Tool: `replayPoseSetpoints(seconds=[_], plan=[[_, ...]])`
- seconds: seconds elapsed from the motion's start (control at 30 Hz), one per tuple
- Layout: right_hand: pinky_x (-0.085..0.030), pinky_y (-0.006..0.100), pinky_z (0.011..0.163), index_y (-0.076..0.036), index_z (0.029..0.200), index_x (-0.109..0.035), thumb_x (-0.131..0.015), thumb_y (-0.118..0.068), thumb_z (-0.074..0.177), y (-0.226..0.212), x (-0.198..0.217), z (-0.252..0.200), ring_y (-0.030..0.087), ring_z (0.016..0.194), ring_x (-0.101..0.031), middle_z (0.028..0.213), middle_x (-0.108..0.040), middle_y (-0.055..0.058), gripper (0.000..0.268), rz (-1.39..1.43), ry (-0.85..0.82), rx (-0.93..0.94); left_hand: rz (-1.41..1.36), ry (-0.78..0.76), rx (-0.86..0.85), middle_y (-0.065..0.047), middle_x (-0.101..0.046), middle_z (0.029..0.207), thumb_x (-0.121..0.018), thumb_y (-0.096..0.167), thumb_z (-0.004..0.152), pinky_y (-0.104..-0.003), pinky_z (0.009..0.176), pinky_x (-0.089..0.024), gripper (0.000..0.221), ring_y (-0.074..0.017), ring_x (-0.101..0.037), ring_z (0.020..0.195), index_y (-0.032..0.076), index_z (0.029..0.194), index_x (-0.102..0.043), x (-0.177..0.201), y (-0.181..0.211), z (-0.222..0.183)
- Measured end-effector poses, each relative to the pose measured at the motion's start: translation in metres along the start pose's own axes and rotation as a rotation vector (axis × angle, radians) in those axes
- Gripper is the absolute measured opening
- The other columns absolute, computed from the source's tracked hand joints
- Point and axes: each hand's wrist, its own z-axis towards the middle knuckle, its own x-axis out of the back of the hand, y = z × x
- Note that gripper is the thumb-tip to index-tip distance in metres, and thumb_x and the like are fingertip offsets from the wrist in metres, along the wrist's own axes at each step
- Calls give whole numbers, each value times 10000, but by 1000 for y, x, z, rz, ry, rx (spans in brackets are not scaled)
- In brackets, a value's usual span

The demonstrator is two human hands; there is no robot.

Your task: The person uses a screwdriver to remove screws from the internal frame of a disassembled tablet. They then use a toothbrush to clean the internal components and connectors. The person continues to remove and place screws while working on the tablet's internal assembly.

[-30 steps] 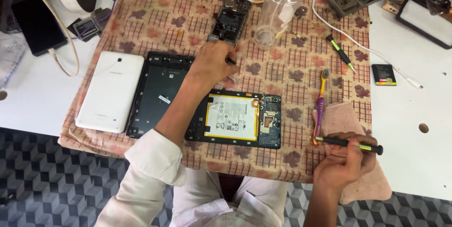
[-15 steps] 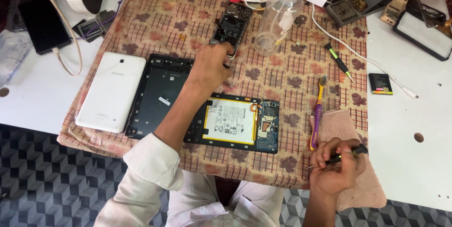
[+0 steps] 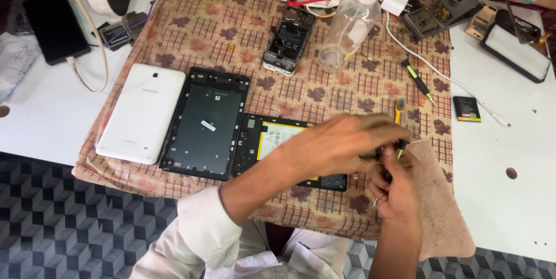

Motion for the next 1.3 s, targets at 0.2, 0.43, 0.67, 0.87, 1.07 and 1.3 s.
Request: replayPoseSetpoints(seconds=[0.2, 0.43, 0.67, 0.87, 1.07, 1.3], plan=[[-282, 210, 379, 18, 1164, -633, -699, 10, 922, 9, -12, 8, 25, 466, -423, 750, -624, 11, 251, -352, 250, 183, 17, 304, 42, -156, -644, 1393, -702, 108, 942, -402, 1073, -579, 492, -328, -672, 1241, 26, 1408, -569, -15, -20, -31], [-326, 206, 409, 15, 1192, -619, -704, 30, 898, 21, -25, 11, 35, 460, -450, 743, -632, 20, 307, -643, 186, 329, 293, 291, 331, -129, -677, 1268, -780, 253, 831, -465, 1069, -441, 441, -321, -591, 1231, 43, 1207, -684, -24, -31, -77], [-335, 218, 436, 31, 1167, -675, -742, 23, 905, 20, -31, 2, 51, 503, -466, 733, -673, 51, 271, -536, 278, 238, 319, 319, 326, -141, -641, 1237, -723, 143, 827, -461, 1040, -441, 404, -332, -594, 1189, 44, 1217, -705, -27, -32, -84], [-512, 169, 658, 48, 1189, -665, -732, 31, 923, 28, -32, 3, 26, 765, -680, 910, -758, 78, 275, -603, 225, 350, 296, 339, 339, -149, -631, 1249, -725, 160, 864, -454, 1000, -451, 280, -341, -593, 1185, 44, 1115, -687, -28, -32, -85], [-382, 185, 553, 48, 1192, -687, -754, 7, 935, 33, -28, 5, 36, 655, -537, 823, -717, 90, 269, -628, 178, 269, 272, 365, 384, -109, -648, 1167, -749, 202, 867, -454, 954, -453, 211, -321, -605, 1128, 46, 986, -672, -28, -30, -81], [-433, 172, 555, 22, 1176, -701, -755, -23, 910, 31, -36, 5, 16, 654, -585, 837, -751, 43, 275, -647, 155, 270, 251, 386, 463, -76, -653, 1124, -737, 165, 854, -431, 909, -461, 158, -285, -621, 1082, 60, 950, -670, -32, -31, -77]])
